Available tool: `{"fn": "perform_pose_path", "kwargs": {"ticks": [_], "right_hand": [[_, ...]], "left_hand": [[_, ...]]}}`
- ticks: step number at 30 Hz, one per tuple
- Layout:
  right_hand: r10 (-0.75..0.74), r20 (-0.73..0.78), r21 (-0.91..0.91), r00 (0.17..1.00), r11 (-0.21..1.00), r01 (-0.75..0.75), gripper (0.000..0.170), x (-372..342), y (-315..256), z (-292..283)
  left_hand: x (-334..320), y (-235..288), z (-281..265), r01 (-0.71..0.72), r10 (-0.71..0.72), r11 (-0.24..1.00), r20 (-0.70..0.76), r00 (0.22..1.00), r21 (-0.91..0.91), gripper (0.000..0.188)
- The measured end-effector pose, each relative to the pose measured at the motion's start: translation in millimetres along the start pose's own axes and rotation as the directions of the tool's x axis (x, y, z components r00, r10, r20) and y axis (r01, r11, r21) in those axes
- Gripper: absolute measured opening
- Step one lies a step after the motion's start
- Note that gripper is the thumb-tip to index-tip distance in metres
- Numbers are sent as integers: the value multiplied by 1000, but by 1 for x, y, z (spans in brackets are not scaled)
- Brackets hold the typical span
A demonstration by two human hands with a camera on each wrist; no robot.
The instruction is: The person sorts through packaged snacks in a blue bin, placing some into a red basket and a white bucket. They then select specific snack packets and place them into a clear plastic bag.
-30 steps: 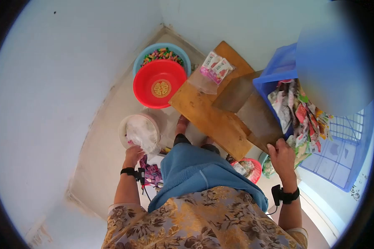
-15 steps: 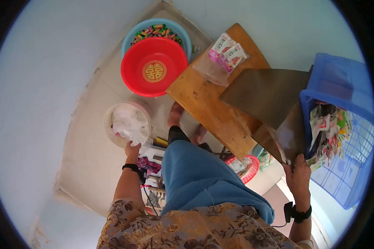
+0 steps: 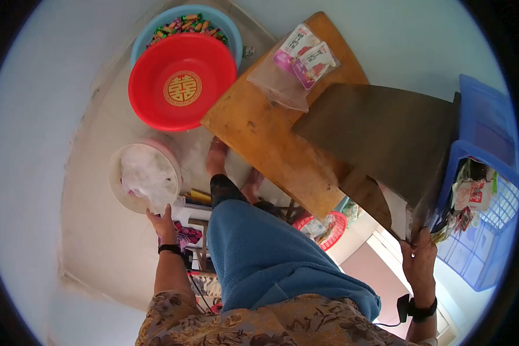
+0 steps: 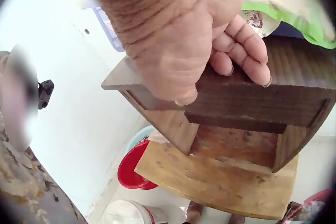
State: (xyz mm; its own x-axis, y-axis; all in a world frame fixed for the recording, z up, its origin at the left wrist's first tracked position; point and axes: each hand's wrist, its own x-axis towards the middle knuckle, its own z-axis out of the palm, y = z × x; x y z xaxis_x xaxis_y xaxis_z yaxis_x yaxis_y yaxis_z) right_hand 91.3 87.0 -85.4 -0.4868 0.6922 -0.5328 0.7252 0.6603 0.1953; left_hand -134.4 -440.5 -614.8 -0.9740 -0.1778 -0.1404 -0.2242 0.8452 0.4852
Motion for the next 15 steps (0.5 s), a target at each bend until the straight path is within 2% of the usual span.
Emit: {"fn": "perform_pose_path", "kwargs": {"ticks": [1,2,3,4,5,7,8,10,11,13,14,15], "right_hand": [[-23,-53,-23,998,1000,22,46,-2,0,0],[21,-23,10,1000,1000,-21,45,-1,1,-1],[24,-18,9,1000,1000,-24,45,-2,-2,0],[-17,-83,-45,996,999,13,43,-2,-8,0],[-62,-148,-100,987,994,48,42,-1,-11,0],[-48,-104,-36,993,998,45,39,5,-12,-3],[-35,-55,27,998,999,37,37,7,-12,-4],[-62,-88,40,994,997,66,35,10,-20,-5],[-94,-110,42,989,994,99,34,12,-22,-6],[-56,-115,98,992,993,67,33,12,-22,-4],[-59,-125,81,990,994,69,33,12,-25,-6],[-64,-135,67,989,995,74,34,12,-28,-6]], "left_hand": [[0,-10,1,6,-6,1000,8,1000,7,69],[8,0,-6,292,-255,950,261,931,-110,55],[12,3,-10,567,-428,810,512,745,-148,43],[9,9,-15,485,-347,851,475,809,-203,27],[8,7,-17,482,-344,851,473,811,-207,27],[9,8,-24,367,-313,928,396,863,-67,23],[9,23,-33,358,-302,931,392,869,-76,23],[9,66,-57,377,-338,924,325,883,-63,20],[11,65,-61,452,-408,891,357,840,-45,26],[23,104,-88,498,-406,861,450,795,-104,21],[26,131,-101,479,-383,869,448,808,-122,21],[27,161,-114,625,-391,689,537,748,-369,16]]}}
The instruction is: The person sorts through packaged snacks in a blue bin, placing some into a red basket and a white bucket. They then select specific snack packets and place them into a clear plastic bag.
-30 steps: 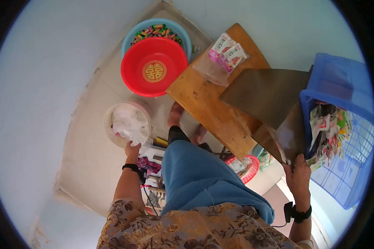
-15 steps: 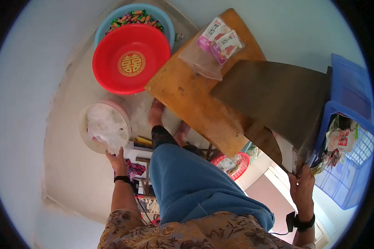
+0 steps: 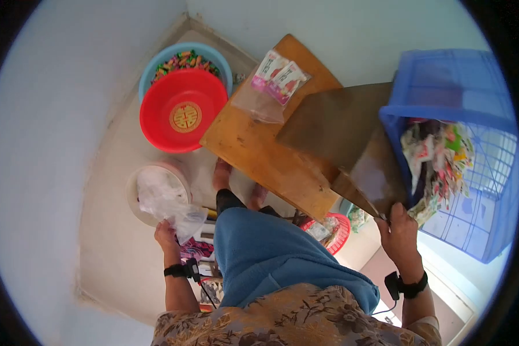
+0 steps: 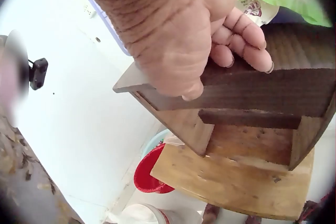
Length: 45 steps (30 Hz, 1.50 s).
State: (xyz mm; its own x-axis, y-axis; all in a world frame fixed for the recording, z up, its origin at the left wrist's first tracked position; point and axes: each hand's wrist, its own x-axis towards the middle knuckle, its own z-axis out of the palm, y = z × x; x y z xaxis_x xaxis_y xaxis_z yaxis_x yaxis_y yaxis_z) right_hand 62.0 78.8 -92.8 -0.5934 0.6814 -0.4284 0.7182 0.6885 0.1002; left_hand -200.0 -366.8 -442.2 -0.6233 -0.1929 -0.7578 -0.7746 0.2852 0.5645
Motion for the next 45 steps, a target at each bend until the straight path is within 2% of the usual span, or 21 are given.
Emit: {"fn": "perform_pose_path", "kwargs": {"ticks": [1,2,3,5,10,12,13,15,16,18,19,23,25,28,32,35,38,40,41,43,45], "right_hand": [[2,-28,23,1000,1000,-1,34,-1,-2,1],[16,-50,34,999,999,-14,34,-1,-1,3],[-43,-77,38,996,998,46,34,-1,1,4],[-105,-124,36,987,993,110,34,-1,5,9],[-98,-237,171,967,975,141,37,-17,-4,-9],[-92,-29,497,995,862,94,47,-29,-9,-37],[-74,-55,507,996,857,92,47,-35,-12,-49],[-205,21,927,979,370,58,70,-48,-14,-63],[-194,-2,932,981,356,73,70,-54,-10,-59],[-418,69,995,906,-42,-95,81,-60,-5,-40],[-493,22,978,870,-171,-122,71,-62,-1,-37],[-502,-69,917,862,-373,-144,59,-86,24,-32],[-480,13,988,877,-130,-86,39,-95,29,-29],[-366,-72,978,928,-208,-6,21,-98,35,-14],[-211,-145,934,967,-352,63,16,-102,50,-15],[-129,-186,904,974,-411,118,15,-104,53,-16],[-179,-295,918,938,-326,227,15,-103,57,-17],[-235,-278,954,931,-180,239,14,-107,63,-31],[-230,-284,952,931,-183,245,14,-106,65,-33],[-264,-356,934,896,-116,337,14,-106,70,-37],[-255,-379,925,890,-139,354,15,-106,79,-40]], "left_hand": [[-18,26,6,81,-49,944,108,993,-320,10],[-36,50,11,62,-24,945,122,992,-320,10],[-55,74,15,46,71,923,287,955,-383,14],[-99,117,25,32,273,874,544,793,-485,18],[-243,207,63,60,360,879,741,567,-473,17],[-288,221,70,43,362,894,775,517,-446,17],[-306,224,73,18,385,900,814,435,-435,18],[-335,220,79,7,431,891,852,298,-453,18],[-349,220,83,-13,437,892,855,279,-452,18],[-375,220,93,-124,400,917,879,260,-380,14],[-387,220,99,-126,390,921,881,269,-369,17],[-422,223,111,-174,369,927,886,279,-331,16],[-428,224,114,-384,378,886,882,282,-258,16],[-429,230,114,-435,321,878,920,226,-200,15],[-424,248,106,-600,228,799,939,259,-28,14],[-429,258,103,-685,93,726,979,181,58,18],[-433,268,103,-593,102,805,988,120,-11,39],[-419,270,109,-375,160,921,980,121,-105,65],[-404,272,111,-405,157,910,980,124,-94,77],[-403,282,122,-334,82,942,991,102,-44,79],[-418,287,135,-263,14,965,997,75,6,82]]}}
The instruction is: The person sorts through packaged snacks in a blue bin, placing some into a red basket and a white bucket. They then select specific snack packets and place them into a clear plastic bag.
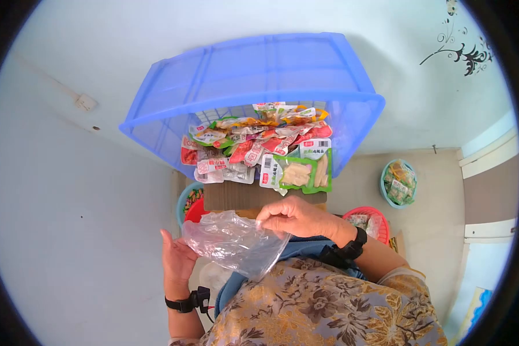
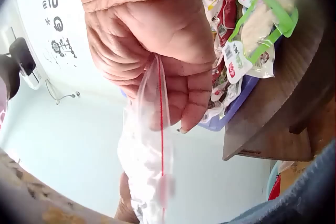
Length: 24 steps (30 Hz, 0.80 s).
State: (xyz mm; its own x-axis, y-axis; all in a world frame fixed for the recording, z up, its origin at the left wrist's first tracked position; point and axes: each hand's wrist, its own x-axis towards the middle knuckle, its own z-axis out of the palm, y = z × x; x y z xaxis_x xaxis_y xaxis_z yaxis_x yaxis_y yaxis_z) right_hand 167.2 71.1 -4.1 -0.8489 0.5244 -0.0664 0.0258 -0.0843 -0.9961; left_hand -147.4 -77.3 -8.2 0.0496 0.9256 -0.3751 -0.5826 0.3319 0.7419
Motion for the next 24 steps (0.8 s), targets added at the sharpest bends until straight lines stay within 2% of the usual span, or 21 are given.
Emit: {"fn": "perform_pose_path", "kwargs": {"ticks": [2,3,4,5,6,7,8,10,11,13,14,15,16,17,19,20,22,23,24], "right_hand": [[-17,-11,20,1000,1000,18,15,-2,-6,-8],[-3,11,97,1000,995,2,15,-3,-10,-12],[10,33,172,999,985,-16,15,-4,-14,-15],[7,33,174,999,985,-13,15,-4,-17,-18],[28,70,123,997,992,-37,15,-3,-20,-19],[52,107,71,993,996,-60,16,-2,-22,-21],[53,108,76,993,995,-61,16,-1,-20,-21],[30,96,-88,995,996,-21,16,3,-15,-22],[32,99,-85,995,996,-24,16,4,-14,-23],[66,55,-138,996,989,-58,18,6,-14,-27],[49,42,-177,998,983,-41,17,7,-12,-28],[50,45,-175,998,984,-42,17,7,-10,-30],[26,25,-265,999,964,-19,16,7,-8,-30],[-1,5,-354,1000,935,3,16,8,-8,-31],[2,8,-366,1000,931,1,15,8,-16,-34],[3,11,-379,1000,925,1,14,8,-20,-35],[11,13,-377,1000,926,-5,13,9,-24,-36],[22,9,-374,1000,927,-17,12,9,-24,-36],[23,12,-374,1000,927,-17,12,10,-21,-35]], "left_hand": [[9,0,26,-81,96,995,-297,950,62,87],[11,-4,22,-80,97,995,-298,950,67,87],[14,-11,12,-22,20,1000,-273,962,-4,91],[16,-14,6,39,-56,997,-242,969,-74,94],[16,-13,5,139,-156,985,-176,972,-105,100],[15,-13,9,141,-158,985,-178,971,-104,100],[13,-10,16,144,-153,986,-121,981,-80,102],[7,0,35,139,-139,990,-18,990,28,108],[6,-2,32,142,-141,990,-21,990,26,108],[6,-1,28,78,-81,987,14,997,141,102],[5,1,26,78,-80,987,11,997,140,102],[3,3,26,48,-52,949,7,999,313,93],[0,7,29,19,-26,879,7,1000,476,85],[-3,9,31,22,-27,879,4,1000,476,85],[-6,14,35,-73,54,934,64,996,349,70],[-7,14,35,-75,57,934,62,996,349,70],[-9,12,34,-62,87,926,-51,995,373,49],[-8,10,39,-63,89,926,-55,995,372,49],[-5,8,48,-8,88,856,-130,988,516,38]]}}
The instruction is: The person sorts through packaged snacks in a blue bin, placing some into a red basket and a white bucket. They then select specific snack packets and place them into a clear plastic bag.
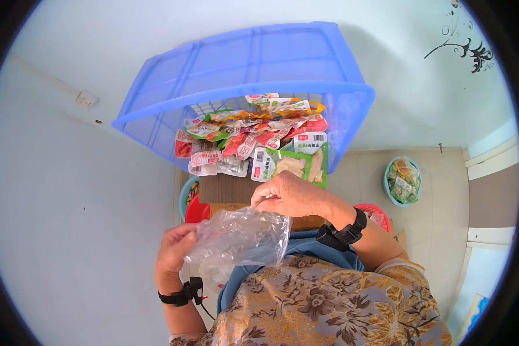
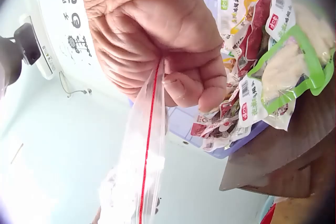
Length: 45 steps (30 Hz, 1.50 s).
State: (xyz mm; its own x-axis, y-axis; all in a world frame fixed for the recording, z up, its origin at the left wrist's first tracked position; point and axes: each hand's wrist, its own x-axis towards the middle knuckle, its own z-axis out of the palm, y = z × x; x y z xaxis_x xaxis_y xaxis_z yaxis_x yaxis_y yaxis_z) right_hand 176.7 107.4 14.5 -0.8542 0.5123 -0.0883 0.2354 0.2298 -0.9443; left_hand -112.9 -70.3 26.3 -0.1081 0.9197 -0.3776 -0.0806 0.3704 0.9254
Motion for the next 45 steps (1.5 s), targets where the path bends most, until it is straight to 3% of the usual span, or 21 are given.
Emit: {"fn": "perform_pose_path", "kwargs": {"ticks": [1,3,5,9,11,13,14,16,20,22,23,25,28,32,34,35,37,39,41,43,45], "right_hand": [[-45,-20,5,999,999,45,14,1,4,4],[-82,-43,13,996,997,82,16,-2,5,9],[-19,-176,71,984,997,32,22,-4,2,10],[54,-244,382,968,923,45,34,-6,6,18],[57,-249,391,967,919,46,39,-7,5,25],[170,-286,562,943,827,21,41,-10,-1,39],[172,-293,558,941,830,22,41,-12,0,46],[206,-243,657,948,754,5,35,-13,10,59],[261,-254,744,931,668,15,23,-16,31,81],[275,-314,716,909,697,36,11,-18,32,86],[278,-329,711,902,702,42,11,-18,27,88],[281,-396,688,874,721,80,9,-13,13,92],[278,-461,679,843,722,133,10,-4,8,101],[343,-444,733,828,670,116,13,8,3,109],[383,-446,762,809,636,120,13,15,4,114],[413,-441,789,797,602,124,14,20,4,116],[442,-435,805,784,580,120,15,29,-1,122],[471,-426,821,772,560,112,16,39,-7,131],[451,-474,765,756,636,100,15,49,-14,141],[472,-458,793,753,600,107,15,55,-18,148],[400,-496,734,771,667,126,15,58,-21,152]], "left_hand": [[2,1,8,40,-29,986,-69,997,164,27],[6,-3,13,19,5,981,-123,992,193,21],[8,-3,14,-10,50,974,-172,984,225,15],[8,17,19,-128,160,983,-274,948,131,19],[10,26,20,-166,186,982,-303,935,91,20],[10,28,17,-211,202,977,-374,905,18,21],[13,24,13,-214,205,977,-368,907,15,21],[22,12,3,-354,327,935,-390,861,3,22],[26,10,-8,-420,355,900,-371,858,-111,21],[29,7,-21,-441,495,868,-467,733,229,20],[30,7,-25,-449,499,866,-455,737,223,20],[32,6,-30,-364,772,574,-335,540,733,17],[37,0,-37,-307,790,527,-324,520,793,13],[46,-9,-58,-291,775,564,-373,510,773,11],[43,-1,-62,-261,877,413,-303,374,872,8],[37,3,-60,-267,876,413,-300,378,870,8],[19,8,-42,-322,833,362,-149,533,875,13],[9,6,-15,-521,748,369,87,658,770,27],[3,2,9,-597,694,298,260,671,745,38],[4,-9,22,-593,675,297,274,685,749,38],[10,-18,20,-590,657,295,289,696,752,38]]}}
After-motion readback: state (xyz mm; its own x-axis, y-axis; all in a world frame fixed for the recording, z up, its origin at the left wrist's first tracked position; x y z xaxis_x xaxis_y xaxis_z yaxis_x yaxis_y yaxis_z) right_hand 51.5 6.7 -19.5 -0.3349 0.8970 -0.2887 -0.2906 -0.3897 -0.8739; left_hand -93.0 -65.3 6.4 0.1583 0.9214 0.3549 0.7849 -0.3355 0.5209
